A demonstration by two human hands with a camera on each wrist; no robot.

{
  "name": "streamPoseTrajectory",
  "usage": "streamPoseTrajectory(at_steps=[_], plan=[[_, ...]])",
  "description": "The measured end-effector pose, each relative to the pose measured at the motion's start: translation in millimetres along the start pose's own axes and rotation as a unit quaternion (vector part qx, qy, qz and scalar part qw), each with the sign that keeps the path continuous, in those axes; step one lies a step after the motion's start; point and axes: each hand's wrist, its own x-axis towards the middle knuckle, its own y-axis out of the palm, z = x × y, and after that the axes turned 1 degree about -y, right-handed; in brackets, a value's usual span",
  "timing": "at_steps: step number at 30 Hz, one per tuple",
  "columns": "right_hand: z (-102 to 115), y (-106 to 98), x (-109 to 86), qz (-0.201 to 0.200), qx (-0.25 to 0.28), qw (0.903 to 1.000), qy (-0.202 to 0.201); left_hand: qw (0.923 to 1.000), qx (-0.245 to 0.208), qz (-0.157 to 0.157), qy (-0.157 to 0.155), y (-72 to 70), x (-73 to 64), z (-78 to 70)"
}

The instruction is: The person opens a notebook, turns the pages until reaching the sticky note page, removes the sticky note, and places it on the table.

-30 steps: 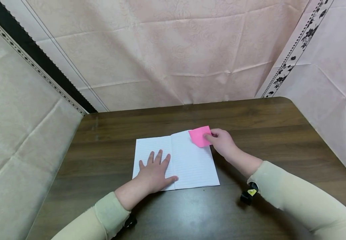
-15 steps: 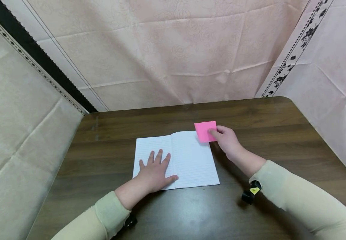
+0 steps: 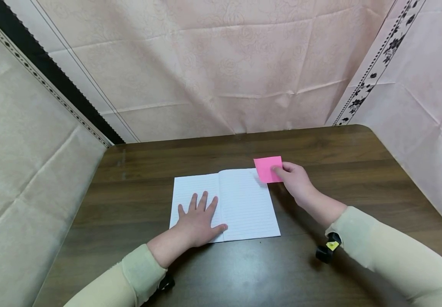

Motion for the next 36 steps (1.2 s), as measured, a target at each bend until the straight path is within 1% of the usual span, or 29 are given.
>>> streamPoseTrajectory(at_steps=[6, 11, 14, 16, 18, 20, 21, 22, 23, 26, 27, 28, 29, 31, 32, 34, 36], plan=[[-5, -12, 0.4, -0.009, -0.05, 0.9985, -0.019, 1.0, 0.002, 0.0, 0.0, 2.1, 1.0, 0.7], [-11, -25, -0.6, -0.018, -0.112, 0.9925, -0.046, 1.0, 0.003, -0.004, -0.002, 3.1, 1.2, 0.5], [-15, -33, -1.9, -0.021, -0.169, 0.9823, -0.078, 1.0, 0.005, -0.006, -0.002, 3.4, 1.1, 0.5], [-16, -39, -2.4, -0.028, -0.21, 0.9714, -0.108, 1.0, 0.005, -0.006, -0.002, 3.4, 1.3, 0.5], [-17, -44, -2.8, -0.037, -0.247, 0.9581, -0.141, 1.0, 0.004, -0.005, -0.002, 3.7, 1.5, 0.7], [-18, -49, -1.8, -0.05, -0.287, 0.9396, -0.18, 1.0, 0.003, -0.005, -0.001, 4.0, 1.5, 0.8], [-19, -51, -1.1, -0.056, -0.308, 0.928, -0.202, 1.0, 0.002, -0.005, -0.002, 4.1, 1.3, 0.9], [-19, -53, -0.3, -0.062, -0.333, 0.9134, -0.226, 1.0, 0.001, -0.005, -0.001, 4.2, 1.2, 1.0], [-20, -55, 0.8, -0.068, -0.36, 0.8958, -0.252, 1.0, 0.0, -0.005, -0.002, 4.1, 1.1, 1.1], [-23, -61, 3.8, -0.087, -0.44, 0.8315, -0.327, 1.0, -0.002, -0.005, -0.002, 3.6, 0.8, 1.0], [-24, -62, 4.8, -0.09, -0.46, 0.8118, -0.348, 1.0, -0.003, -0.005, -0.002, 3.4, 0.7, 0.9], [-26, -64, 5.7, -0.093, -0.477, 0.794, -0.366, 1.0, -0.003, -0.005, -0.002, 3.3, 0.7, 0.8], [-28, -65, 6.6, -0.094, -0.489, 0.7796, -0.38, 1.0, -0.004, -0.005, -0.003, 2.9, 0.5, 0.6], [-32, -68, 8.3, -0.092, -0.507, 0.7571, -0.401, 1.0, -0.005, -0.006, -0.003, 2.6, 0.3, 0.0], [-34, -68, 8.9, -0.09, -0.514, 0.7489, -0.409, 1.0, -0.004, -0.005, -0.003, 2.4, 0.2, -0.3], [-39, -69, 9.6, -0.081, -0.527, 0.7346, -0.419, 1.0, 0.0, -0.003, -0.005, 2.2, 0.2, -0.7], [-43, -69, 9.2, -0.067, -0.539, 0.7248, -0.424, 1.0, 0.002, -0.004, -0.004, 1.6, 0.0, -1.4]])
